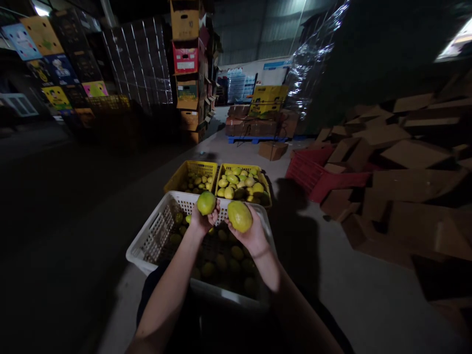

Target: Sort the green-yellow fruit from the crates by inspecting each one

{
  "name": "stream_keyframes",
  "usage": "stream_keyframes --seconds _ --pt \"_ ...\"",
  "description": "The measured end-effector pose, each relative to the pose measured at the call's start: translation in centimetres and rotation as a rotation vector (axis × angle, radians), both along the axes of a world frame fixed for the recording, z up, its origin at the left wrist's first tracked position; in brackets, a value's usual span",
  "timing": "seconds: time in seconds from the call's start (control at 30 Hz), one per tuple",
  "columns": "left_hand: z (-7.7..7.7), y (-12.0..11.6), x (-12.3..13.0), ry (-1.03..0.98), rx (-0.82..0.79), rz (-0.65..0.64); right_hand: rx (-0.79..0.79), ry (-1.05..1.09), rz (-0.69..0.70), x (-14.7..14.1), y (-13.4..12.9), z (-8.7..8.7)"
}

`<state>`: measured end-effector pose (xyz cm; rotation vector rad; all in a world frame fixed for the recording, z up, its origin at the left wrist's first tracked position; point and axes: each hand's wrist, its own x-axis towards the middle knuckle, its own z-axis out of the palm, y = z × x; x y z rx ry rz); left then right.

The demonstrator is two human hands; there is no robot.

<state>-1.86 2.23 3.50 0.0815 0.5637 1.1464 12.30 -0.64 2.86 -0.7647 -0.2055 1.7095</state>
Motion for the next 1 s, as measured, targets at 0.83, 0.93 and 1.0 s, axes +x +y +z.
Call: stream_keyframes --seconds 0.83,0.93,1.0 --pt "-0.6 0.4 0.5 0.113 0.007 0.036 0.084 -0.054 -0.026 0.1 0.8 -1.2" --pt "-0.3 0.2 0.3 0.055 -0.005 0.083 0.081 -0.003 -0.027 0.0 0.7 -1.1" --pt "-0.1 0.2 0.0 0.035 0.019 0.094 0.079 0.052 -0.011 0.0 0.6 -0.9"
